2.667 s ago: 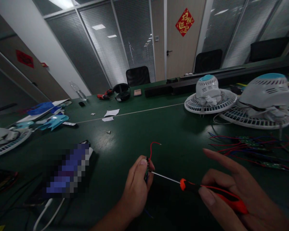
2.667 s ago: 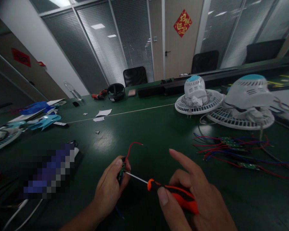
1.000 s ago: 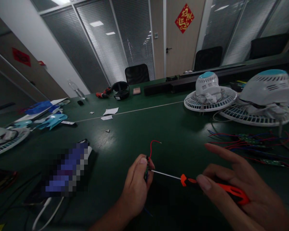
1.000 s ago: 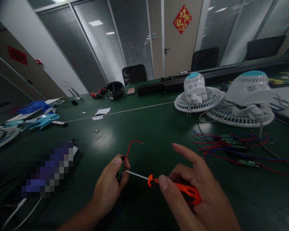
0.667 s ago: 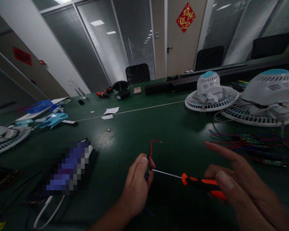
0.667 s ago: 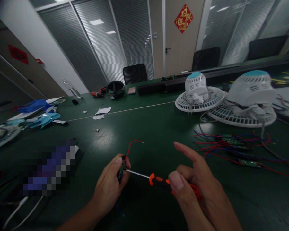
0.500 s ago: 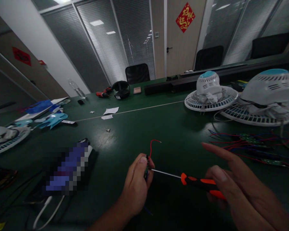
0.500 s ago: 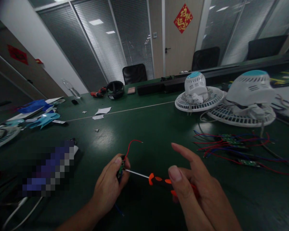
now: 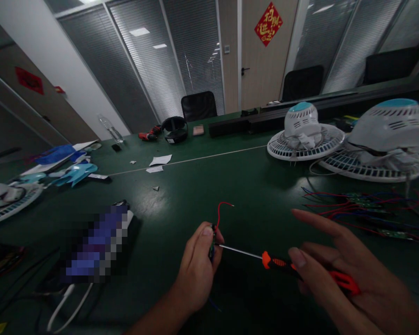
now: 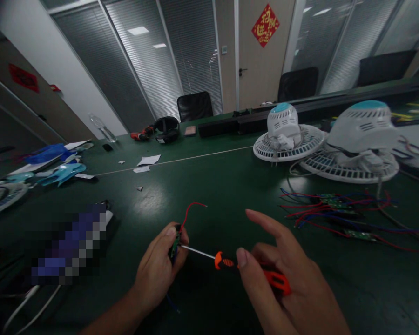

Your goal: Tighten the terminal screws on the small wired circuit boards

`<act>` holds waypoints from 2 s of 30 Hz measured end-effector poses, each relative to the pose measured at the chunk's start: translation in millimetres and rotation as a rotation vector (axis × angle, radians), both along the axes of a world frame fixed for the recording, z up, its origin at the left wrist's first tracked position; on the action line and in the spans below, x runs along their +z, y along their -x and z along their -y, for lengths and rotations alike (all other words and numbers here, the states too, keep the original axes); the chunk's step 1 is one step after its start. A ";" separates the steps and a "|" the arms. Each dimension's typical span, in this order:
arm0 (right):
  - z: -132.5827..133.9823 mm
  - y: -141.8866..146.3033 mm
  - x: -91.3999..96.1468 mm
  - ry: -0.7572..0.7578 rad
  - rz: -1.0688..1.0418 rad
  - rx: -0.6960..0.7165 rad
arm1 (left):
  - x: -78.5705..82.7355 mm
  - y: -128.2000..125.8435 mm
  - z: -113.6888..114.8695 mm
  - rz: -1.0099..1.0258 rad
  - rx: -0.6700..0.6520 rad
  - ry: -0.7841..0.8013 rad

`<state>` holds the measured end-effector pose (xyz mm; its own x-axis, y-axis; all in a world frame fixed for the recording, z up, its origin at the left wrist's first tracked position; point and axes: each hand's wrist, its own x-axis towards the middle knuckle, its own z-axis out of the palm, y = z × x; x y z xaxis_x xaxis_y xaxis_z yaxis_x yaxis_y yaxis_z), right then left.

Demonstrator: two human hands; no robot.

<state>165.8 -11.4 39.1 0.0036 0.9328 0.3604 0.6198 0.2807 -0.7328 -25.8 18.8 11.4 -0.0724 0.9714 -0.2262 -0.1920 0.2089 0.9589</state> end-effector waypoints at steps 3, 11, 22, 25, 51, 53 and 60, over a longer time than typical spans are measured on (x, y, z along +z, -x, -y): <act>0.8 -1.8 -1.8 -0.027 0.013 -0.010 | 0.7 0.0 0.2 -0.017 -0.006 -0.004; 0.5 -1.1 0.3 -0.039 0.065 -0.062 | 0.7 0.9 0.0 -0.008 -0.024 0.002; 2.9 3.2 2.9 0.049 -0.036 -0.096 | 3.1 -0.2 0.7 0.005 -0.039 -0.033; 3.0 0.1 0.0 0.078 -0.036 -0.052 | 4.8 -1.1 0.8 -0.006 -0.023 -0.036; -3.1 -5.3 0.6 -0.097 0.163 -0.018 | 1.8 -0.4 -0.1 -0.008 0.007 -0.010; -1.5 -3.5 0.8 -0.070 0.139 -0.046 | 2.7 -1.0 0.2 -0.003 0.017 -0.001; 0.4 1.1 2.4 -0.013 0.087 -0.085 | 3.8 -0.9 -0.1 -0.045 0.001 -0.047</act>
<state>164.7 -11.8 41.5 0.0509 0.9257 0.3749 0.7033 0.2333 -0.6715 -24.9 18.9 15.2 -0.0821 0.9808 -0.1766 -0.1489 0.1631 0.9753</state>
